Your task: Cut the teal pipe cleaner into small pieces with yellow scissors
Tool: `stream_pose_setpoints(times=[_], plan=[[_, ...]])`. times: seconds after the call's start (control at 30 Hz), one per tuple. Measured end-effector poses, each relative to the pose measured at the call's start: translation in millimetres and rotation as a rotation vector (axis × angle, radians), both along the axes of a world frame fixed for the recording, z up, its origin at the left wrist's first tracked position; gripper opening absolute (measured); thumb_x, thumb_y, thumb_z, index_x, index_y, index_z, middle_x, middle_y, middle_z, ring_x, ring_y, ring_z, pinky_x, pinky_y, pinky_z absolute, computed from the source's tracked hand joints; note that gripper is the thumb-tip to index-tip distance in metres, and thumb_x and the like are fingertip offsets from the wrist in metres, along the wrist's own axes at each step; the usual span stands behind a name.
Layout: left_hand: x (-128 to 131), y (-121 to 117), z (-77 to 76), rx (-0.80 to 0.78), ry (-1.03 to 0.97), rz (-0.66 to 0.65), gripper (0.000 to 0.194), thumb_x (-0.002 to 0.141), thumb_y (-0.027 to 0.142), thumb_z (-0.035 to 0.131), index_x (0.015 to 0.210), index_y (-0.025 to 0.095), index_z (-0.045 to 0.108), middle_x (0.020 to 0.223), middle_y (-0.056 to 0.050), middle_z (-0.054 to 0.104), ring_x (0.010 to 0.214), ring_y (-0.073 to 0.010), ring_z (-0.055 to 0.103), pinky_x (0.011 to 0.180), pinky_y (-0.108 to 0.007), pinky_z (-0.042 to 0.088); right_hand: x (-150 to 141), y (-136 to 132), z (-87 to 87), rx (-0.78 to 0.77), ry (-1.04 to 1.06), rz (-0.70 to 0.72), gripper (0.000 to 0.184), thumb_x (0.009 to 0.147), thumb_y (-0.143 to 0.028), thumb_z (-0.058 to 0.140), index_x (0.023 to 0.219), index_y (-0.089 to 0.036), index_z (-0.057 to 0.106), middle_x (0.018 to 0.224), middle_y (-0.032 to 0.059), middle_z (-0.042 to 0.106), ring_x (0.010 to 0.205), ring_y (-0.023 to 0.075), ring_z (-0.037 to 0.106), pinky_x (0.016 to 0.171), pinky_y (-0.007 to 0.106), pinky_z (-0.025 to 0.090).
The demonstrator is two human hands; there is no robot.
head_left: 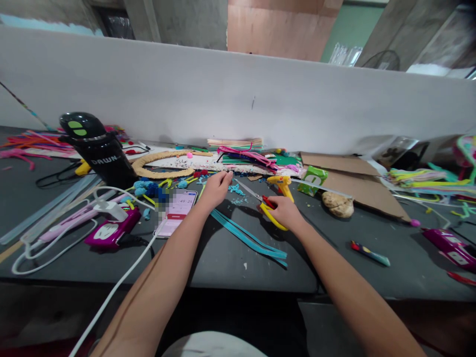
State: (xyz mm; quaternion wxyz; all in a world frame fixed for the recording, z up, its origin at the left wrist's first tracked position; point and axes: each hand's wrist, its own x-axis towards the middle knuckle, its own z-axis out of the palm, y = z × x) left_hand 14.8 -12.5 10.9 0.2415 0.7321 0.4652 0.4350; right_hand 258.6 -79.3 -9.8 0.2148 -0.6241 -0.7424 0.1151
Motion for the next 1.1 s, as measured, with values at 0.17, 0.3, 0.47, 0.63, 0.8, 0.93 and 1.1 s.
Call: stream_pose_setpoints(times=[0.17, 0.3, 0.47, 0.63, 0.8, 0.93, 1.1], plan=[[-0.2, 0.1, 0.2, 0.004, -0.002, 0.013, 0.045, 0.093, 0.052, 0.038, 0.064, 0.019, 0.046, 0.060, 0.000, 0.049, 0.062, -0.0135, 0.045, 0.058, -0.026, 0.034, -0.8, -0.5, 0.3, 0.006, 0.029, -0.027, 0.042, 0.076, -0.059, 0.058, 0.063, -0.019, 0.056, 0.058, -0.0005, 0.054, 0.056, 0.0123, 0.043, 0.051, 0.025, 0.025], [0.3, -0.7, 1.2, 0.004, 0.003, 0.030, 0.045, 0.093, 0.052, 0.038, 0.062, 0.019, 0.045, 0.057, 0.001, 0.047, 0.059, -0.0130, 0.042, 0.056, -0.027, 0.031, -1.2, -0.8, 1.1, 0.026, 0.070, -0.026, 0.046, 0.073, -0.062, 0.058, 0.060, -0.019, 0.051, 0.056, -0.0013, 0.050, 0.054, 0.0115, 0.040, 0.051, 0.024, 0.026], [0.4, -0.9, 2.3, 0.006, 0.002, 0.028, 0.047, 0.093, 0.052, 0.037, 0.060, 0.019, 0.042, 0.055, 0.002, 0.042, 0.056, -0.0124, 0.040, 0.056, -0.028, 0.029, -0.7, -1.0, 1.3, 0.004, 0.054, -0.036, 0.046, 0.073, -0.063, 0.059, 0.059, -0.020, 0.051, 0.055, -0.0013, 0.051, 0.055, 0.0118, 0.040, 0.050, 0.025, 0.025], [0.4, -1.6, 2.3, 0.016, 0.001, 0.014, 0.047, 0.092, 0.053, 0.037, 0.061, 0.019, 0.044, 0.057, 0.001, 0.045, 0.059, -0.0131, 0.042, 0.057, -0.027, 0.031, -1.3, -1.4, 1.8, -0.008, 0.042, -0.027, 0.046, 0.074, -0.063, 0.058, 0.060, -0.020, 0.053, 0.055, -0.0008, 0.052, 0.054, 0.0121, 0.041, 0.050, 0.025, 0.025], [0.6, -2.4, 1.8, 0.011, 0.006, 0.016, 0.047, 0.092, 0.054, 0.036, 0.061, 0.019, 0.044, 0.057, 0.001, 0.046, 0.059, -0.0133, 0.043, 0.057, -0.027, 0.032, -0.4, -0.9, 0.8, 0.001, 0.023, -0.035, 0.044, 0.075, -0.061, 0.057, 0.062, -0.019, 0.057, 0.058, 0.0000, 0.055, 0.055, 0.0123, 0.043, 0.049, 0.025, 0.024], [0.9, -2.0, 1.0, 0.012, 0.005, 0.023, 0.048, 0.092, 0.054, 0.036, 0.061, 0.019, 0.045, 0.057, 0.000, 0.046, 0.059, -0.0136, 0.043, 0.057, -0.027, 0.032, 1.0, 0.8, -0.8, 0.001, 0.013, -0.030, 0.041, 0.075, -0.059, 0.058, 0.065, -0.019, 0.061, 0.060, 0.0005, 0.056, 0.058, 0.0130, 0.045, 0.050, 0.025, 0.024], [0.1, -1.5, 1.7, 0.005, 0.004, 0.034, 0.049, 0.092, 0.054, 0.037, 0.059, 0.019, 0.045, 0.055, 0.001, 0.047, 0.057, -0.0132, 0.043, 0.057, -0.028, 0.031, -0.4, -1.1, 1.0, 0.006, 0.060, -0.041, 0.042, 0.075, -0.060, 0.058, 0.064, -0.019, 0.058, 0.060, -0.0001, 0.055, 0.058, 0.0128, 0.045, 0.051, 0.024, 0.026]])
